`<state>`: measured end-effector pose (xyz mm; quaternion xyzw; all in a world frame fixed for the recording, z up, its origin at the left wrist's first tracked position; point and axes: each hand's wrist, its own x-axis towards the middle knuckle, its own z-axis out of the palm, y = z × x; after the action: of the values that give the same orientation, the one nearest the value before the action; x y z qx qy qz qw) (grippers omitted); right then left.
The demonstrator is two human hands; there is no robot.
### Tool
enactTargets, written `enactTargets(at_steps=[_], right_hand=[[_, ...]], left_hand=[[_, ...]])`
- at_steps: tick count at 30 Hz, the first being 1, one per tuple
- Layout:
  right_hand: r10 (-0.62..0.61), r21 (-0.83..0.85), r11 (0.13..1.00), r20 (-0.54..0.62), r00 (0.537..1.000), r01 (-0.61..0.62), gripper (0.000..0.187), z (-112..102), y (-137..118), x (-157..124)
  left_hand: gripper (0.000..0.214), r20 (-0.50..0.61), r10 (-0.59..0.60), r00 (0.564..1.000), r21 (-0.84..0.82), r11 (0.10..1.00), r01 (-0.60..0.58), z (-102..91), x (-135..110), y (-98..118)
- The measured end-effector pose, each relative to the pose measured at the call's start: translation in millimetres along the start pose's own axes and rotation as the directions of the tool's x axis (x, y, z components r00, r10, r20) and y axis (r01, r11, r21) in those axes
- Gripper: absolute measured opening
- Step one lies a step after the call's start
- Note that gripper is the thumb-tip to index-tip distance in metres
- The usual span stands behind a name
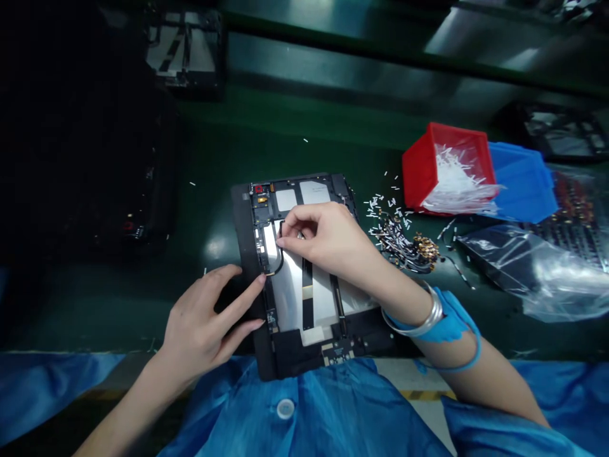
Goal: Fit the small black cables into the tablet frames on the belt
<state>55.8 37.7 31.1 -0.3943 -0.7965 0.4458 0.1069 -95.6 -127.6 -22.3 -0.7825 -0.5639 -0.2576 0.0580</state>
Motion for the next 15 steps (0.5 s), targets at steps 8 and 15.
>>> enactTargets(at_steps=[8, 15], right_hand=[[0.027, -0.061, 0.998, 0.031, 0.999, -0.025, 0.009, -1, 2, 8], [0.008, -0.145, 0.989, -0.003, 1.000, -0.008, 0.011, 0, 1, 9]], left_hand=[[0.048, 0.048, 0.072, 0.996, -0.004, 0.997, -0.072, 0.3, 17, 0], [0.051, 0.073, 0.098, 0.992, -0.012, 0.995, -0.098, 5.0, 16, -5]])
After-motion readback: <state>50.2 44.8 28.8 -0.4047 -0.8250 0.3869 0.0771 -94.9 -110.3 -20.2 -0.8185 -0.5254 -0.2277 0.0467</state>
